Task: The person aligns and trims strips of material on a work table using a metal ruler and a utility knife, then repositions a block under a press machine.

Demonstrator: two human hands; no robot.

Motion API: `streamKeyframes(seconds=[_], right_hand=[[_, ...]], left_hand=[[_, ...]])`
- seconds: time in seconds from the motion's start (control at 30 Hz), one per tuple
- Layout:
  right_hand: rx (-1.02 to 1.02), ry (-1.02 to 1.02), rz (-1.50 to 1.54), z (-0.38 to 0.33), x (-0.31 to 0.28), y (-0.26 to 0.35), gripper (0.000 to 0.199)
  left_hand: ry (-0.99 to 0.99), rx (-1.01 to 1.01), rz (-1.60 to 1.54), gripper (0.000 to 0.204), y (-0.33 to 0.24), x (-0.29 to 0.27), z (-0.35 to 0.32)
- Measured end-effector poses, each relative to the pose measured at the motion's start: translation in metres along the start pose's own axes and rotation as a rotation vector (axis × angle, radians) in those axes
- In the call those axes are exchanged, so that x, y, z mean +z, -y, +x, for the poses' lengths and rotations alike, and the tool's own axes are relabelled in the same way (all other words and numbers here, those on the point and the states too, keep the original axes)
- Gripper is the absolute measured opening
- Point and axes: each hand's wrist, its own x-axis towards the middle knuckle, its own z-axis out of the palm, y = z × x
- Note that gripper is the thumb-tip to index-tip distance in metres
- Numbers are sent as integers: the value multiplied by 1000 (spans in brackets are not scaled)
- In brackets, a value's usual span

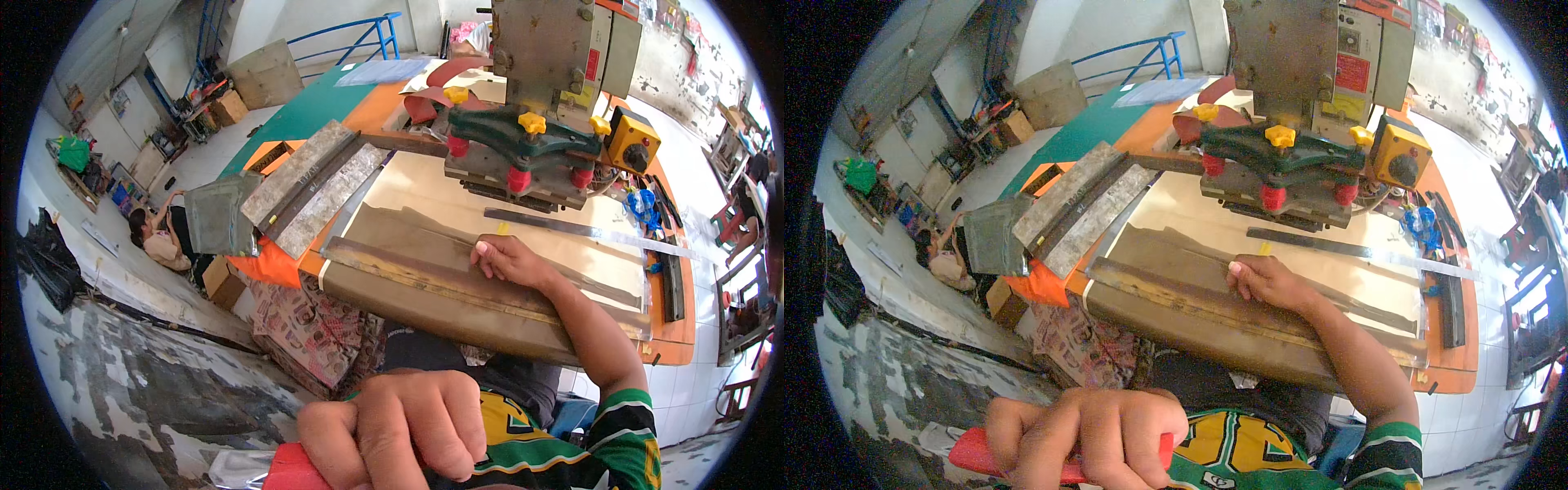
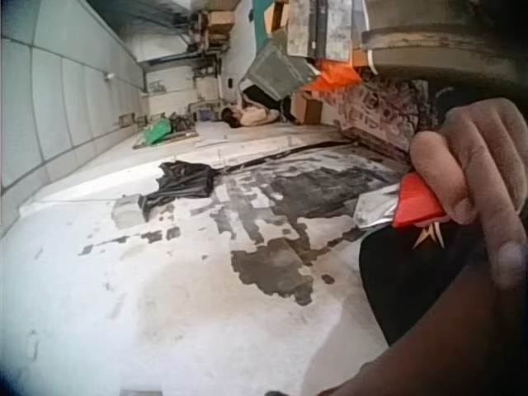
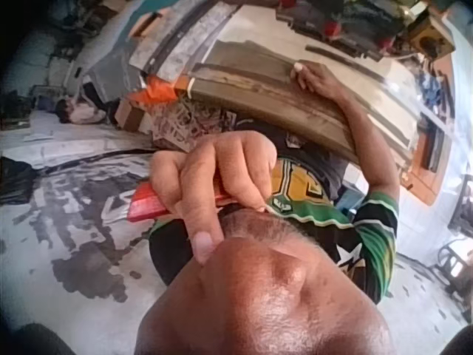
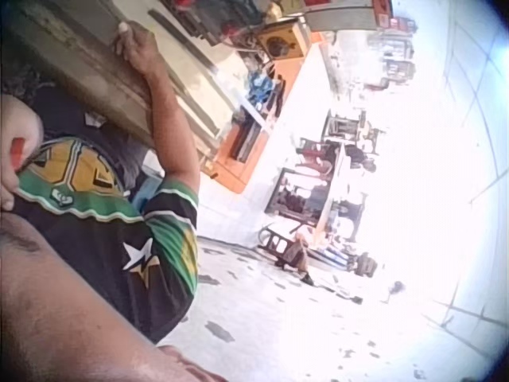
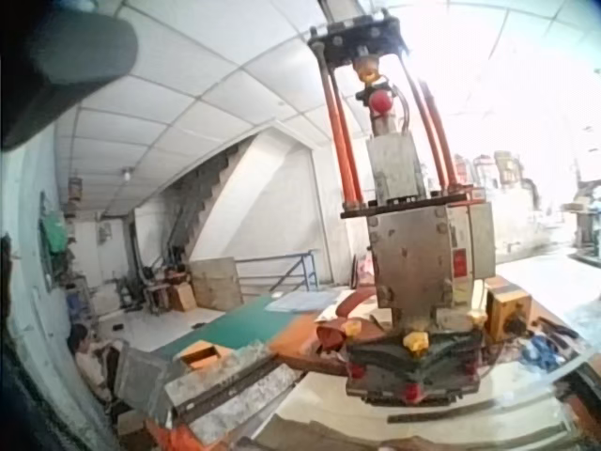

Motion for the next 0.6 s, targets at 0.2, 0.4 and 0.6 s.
streamKeyframes(seconds=[0.2,0.4,0.6], right_hand=[[5,-15,23,-1,-1,2,51],[36,-16,9,-3,-3,0,52],[15,-17,30,-4,-4,-6,53]], left_hand=[[109,41,49,21,-14,-26,22],[-359,51,349,41,-19,-108,44],[-570,-247,963,43,16,-233,59]])
